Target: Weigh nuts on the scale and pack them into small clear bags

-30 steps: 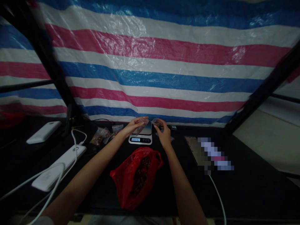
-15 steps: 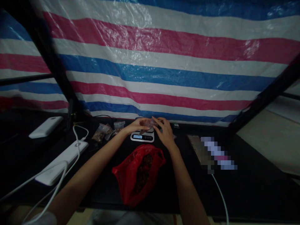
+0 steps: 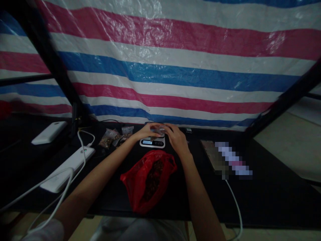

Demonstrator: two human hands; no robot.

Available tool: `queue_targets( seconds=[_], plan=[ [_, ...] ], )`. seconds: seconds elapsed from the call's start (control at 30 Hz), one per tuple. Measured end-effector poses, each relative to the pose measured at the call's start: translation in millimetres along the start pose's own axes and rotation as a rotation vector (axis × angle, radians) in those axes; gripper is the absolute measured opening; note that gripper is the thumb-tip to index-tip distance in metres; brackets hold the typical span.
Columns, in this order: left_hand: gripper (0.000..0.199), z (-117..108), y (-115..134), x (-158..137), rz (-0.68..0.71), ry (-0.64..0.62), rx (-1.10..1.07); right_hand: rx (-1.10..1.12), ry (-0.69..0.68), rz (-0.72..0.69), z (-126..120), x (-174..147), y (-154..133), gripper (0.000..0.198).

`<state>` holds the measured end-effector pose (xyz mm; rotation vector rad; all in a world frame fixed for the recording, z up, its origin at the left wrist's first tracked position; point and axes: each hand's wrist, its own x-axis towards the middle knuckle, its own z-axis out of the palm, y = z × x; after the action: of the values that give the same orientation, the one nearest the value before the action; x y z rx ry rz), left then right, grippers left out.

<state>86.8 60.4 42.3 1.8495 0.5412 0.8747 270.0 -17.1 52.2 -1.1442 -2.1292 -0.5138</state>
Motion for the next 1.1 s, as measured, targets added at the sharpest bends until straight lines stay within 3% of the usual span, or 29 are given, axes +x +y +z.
queue_targets(
  seconds=[0.3, 0.47, 0.7, 0.83, 0.93, 1.1],
  plan=[
    [0.055, 0.5, -1.5, 1.6, 0.065, 0.085, 0.294, -0.179, -0.007, -0.108, 2.3, -3.3, 1.2, 0.037],
    [0.059, 7.0, -6.4, 2.5, 0.092, 0.128, 0.386, -0.148, 0.016, -0.068, 4.3, -4.7, 1.2, 0.034],
    [0.049, -5.9, 15.5, -2.0, 0.120, 0.157, 0.395, 0.083, 0.153, 0.211, 13.0, -9.4, 10.7, 0.026],
    [0.047, -26.5, 29.8, 1.0, 0.113, 0.152, 0.513, 0.247, 0.118, 0.376, 29.1, -19.1, 22.6, 0.026],
    [0.048, -31.5, 20.7, 10.4, 0.085, 0.100, 0.661, 0.337, 0.063, 0.455, 45.8, -28.0, 30.2, 0.027],
    [0.052, -17.2, -15.2, 21.3, -0.021, 0.029, 0.770, 0.379, 0.080, 0.500, 66.3, -36.2, 36.8, 0.044]
  ],
)
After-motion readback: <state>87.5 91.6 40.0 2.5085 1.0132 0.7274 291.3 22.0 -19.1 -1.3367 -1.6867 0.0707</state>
